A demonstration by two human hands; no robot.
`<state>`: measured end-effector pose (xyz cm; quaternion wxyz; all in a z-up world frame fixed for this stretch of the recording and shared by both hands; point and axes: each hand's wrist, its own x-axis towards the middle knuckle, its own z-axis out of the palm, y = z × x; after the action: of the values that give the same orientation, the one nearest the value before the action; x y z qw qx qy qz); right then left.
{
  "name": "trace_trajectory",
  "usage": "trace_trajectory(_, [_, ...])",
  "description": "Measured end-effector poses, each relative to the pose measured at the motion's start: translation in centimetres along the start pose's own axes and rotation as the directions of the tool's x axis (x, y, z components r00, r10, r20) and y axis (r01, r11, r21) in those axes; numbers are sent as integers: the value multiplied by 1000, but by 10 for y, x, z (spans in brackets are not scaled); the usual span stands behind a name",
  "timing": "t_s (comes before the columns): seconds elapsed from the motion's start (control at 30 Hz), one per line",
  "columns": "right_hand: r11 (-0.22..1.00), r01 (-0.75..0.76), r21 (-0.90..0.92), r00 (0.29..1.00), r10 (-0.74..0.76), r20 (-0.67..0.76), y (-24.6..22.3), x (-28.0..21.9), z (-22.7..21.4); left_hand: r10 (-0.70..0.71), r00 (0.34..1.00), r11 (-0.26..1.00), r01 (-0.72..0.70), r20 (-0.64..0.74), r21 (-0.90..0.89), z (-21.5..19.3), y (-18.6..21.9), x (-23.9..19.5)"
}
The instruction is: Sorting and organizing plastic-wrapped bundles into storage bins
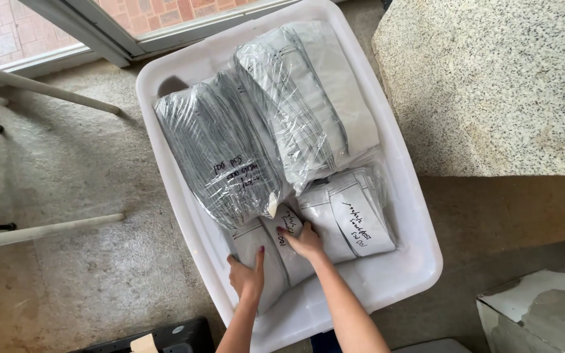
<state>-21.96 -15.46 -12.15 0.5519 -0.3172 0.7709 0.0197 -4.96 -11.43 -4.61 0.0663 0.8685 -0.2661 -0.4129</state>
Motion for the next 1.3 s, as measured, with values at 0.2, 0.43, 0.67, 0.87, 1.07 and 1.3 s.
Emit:
trace_trajectory(0.2, [988, 149, 37, 971, -140, -193, 28, -2, 21, 141, 990, 990, -142, -24, -26, 3, -12, -1])
trace_trajectory(0.43, [959, 193, 207, 959, -139, -247, 48, -13, 13, 185, 977, 982, -188, -102, -22, 10, -24, 2])
trace_trajectory(0.67, [989, 120, -86, 960, -138, -244, 34, -18, 20, 144, 987, 988, -147, -73, -48, 32, -25, 33])
trace_trajectory(0.87, [816, 303, -493, 829, -481, -286, 16, -71, 21, 657, 741, 646, -648, 138, 402, 1, -30, 2])
trace_trajectory(1.07, [399, 385, -832, 798, -597, 83, 0, -33, 43, 284, 680, -131, -671, 676, 730, -13, 0, 36])
trace_trajectory(1.3, [538, 397, -744, 896, -403, 188, -21, -26, 32, 972, 123, -81, -624, 201, 777, 45, -63, 103])
